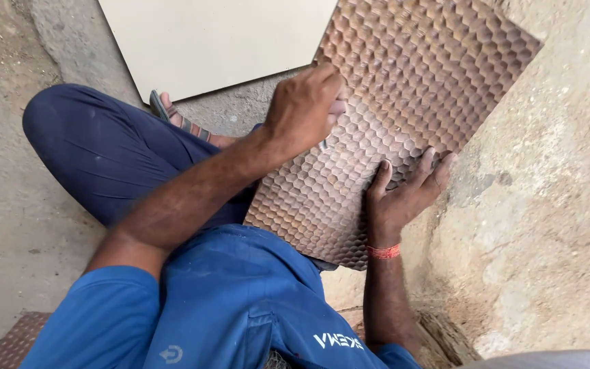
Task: The person sits on the floor with a carved wooden panel on their lap and rubs a small abrasive block over its textured surface, working across different areas. They lift and reposition the panel and continue rubbing the surface with the block.
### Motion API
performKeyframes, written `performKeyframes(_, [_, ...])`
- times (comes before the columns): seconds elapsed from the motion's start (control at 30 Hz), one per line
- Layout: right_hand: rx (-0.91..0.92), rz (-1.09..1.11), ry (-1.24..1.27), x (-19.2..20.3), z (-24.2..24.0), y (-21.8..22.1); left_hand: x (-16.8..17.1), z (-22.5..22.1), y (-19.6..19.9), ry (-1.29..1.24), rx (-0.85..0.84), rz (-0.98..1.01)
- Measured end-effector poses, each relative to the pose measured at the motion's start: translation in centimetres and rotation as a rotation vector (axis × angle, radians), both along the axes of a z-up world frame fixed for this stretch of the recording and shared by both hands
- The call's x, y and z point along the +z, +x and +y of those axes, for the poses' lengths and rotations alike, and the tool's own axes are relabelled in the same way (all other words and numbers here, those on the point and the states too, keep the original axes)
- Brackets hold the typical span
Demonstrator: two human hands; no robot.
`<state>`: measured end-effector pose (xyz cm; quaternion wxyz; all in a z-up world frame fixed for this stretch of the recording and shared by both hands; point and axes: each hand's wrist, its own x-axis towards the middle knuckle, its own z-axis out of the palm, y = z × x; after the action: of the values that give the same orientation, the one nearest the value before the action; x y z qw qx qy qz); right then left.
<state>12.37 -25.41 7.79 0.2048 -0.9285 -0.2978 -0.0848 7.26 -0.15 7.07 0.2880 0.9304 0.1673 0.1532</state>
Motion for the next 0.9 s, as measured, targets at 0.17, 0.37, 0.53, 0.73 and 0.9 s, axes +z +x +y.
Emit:
performKeyframes(0.17, [-0.006,0.0,-0.006,0.8,0.4,-0.6,0.5,0.1,0.1,0.058,0.009,-0.045])
performKeyframes(0.37, [0.018,0.014,0.057,0.0,0.2,-0.2,3.0,0.8,-1.9,-0.089,0.019,-0.242])
performKeyframes(0.53, [0.014,0.001,0.029,0.1,0.1,-0.2,-0.4,0.5,-3.1,0.153,-0.016,-0.21])
performKeyframes(0.73, [0.005,0.02,0.021,0.1,0.1,-0.3,1.9,0.4,-4.6,0.426,-0.039,-0.273])
performKeyframes(0.9, [0.01,0.046,0.038,0.3,0.2,-0.2,2.4,0.4,-6.0,0.472,-0.126,-0.247])
